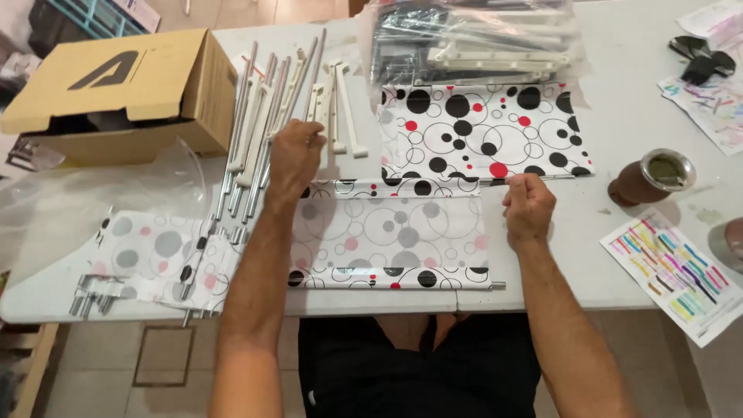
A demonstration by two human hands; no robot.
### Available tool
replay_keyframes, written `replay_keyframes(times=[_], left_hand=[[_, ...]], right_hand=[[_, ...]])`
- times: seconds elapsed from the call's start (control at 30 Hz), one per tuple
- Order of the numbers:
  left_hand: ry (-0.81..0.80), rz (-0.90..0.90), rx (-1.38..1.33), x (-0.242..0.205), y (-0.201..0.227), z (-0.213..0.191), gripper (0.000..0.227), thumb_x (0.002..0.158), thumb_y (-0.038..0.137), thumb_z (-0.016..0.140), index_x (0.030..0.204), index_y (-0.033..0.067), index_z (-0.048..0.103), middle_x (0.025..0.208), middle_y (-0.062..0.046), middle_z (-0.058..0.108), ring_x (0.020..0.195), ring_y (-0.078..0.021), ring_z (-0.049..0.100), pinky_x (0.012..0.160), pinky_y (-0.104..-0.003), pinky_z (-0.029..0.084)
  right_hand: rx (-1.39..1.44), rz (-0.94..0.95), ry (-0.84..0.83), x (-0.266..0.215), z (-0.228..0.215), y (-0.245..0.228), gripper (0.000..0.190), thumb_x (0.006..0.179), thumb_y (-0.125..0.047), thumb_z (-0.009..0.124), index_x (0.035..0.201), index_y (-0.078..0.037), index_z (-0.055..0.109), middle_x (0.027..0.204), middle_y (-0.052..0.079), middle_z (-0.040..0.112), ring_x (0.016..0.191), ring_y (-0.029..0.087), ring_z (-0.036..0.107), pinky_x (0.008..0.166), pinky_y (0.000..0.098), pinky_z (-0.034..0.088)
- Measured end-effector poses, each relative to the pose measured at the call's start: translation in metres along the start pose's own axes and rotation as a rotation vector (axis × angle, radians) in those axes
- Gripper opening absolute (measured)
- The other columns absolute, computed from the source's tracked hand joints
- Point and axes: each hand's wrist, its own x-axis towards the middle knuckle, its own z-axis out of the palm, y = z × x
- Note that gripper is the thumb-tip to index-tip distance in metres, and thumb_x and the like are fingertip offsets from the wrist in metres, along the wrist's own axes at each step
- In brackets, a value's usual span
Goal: Assembling a multi-tier organizer shelf by sliding fabric sleeves onto plastic frames and inserting metal support rods.
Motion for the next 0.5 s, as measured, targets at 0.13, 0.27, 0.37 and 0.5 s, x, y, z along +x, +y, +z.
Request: replay_keyframes(times=[0.13,0.27,0.37,0.5], left_hand=[[0.117,-0.167,-0.237,-0.022,0.073,-0.063,0.011,0.093,0.012,0.079,0.104,0.0094,0.077,0.09,-0.009,0.067,0.081,-0.0191,0.071,0.076,-0.032,0.058],[0.156,-0.094,-0.41,-0.086,0.126,-0.081,0.013,0.087,0.007,0.083,0.098,0.0077,0.077,0.084,-0.009,0.069,0.077,-0.0228,0.07,0.077,-0.036,0.057],[0.063,0.0,-0.504,-0.145,0.149,-0.078,0.014,0.08,0.007,0.087,0.09,0.0099,0.078,0.079,-0.007,0.073,0.071,-0.0234,0.071,0.071,-0.035,0.058],[-0.194,-0.032,-0.61,-0.194,0.174,-0.073,0.007,0.084,0.01,0.08,0.09,0.0093,0.077,0.083,-0.005,0.076,0.078,-0.0167,0.07,0.072,-0.029,0.057]], right_hand=[[-0.001,-0.009,0.011,-0.008,-0.005,-0.009,0.027,0.108,-0.024,0.054,0.087,-0.014,0.066,0.059,0.0,0.054,0.05,0.013,0.055,0.053,0.0253,0.046],[0.028,-0.065,-0.03,-0.014,-0.003,-0.014,0.019,0.108,-0.024,0.056,0.102,-0.008,0.065,0.071,0.007,0.056,0.058,0.017,0.057,0.06,0.0293,0.051],[0.192,-0.199,-0.19,-0.042,-0.005,-0.028,0.036,0.095,-0.021,0.06,0.126,-0.001,0.058,0.092,0.016,0.063,0.062,0.017,0.055,0.062,0.0294,0.049],[0.811,-0.258,-0.693,-0.096,-0.01,-0.058,0.101,0.091,-0.069,0.076,0.155,-0.001,0.038,0.14,0.014,0.061,0.061,0.01,0.058,0.061,0.0224,0.052]])
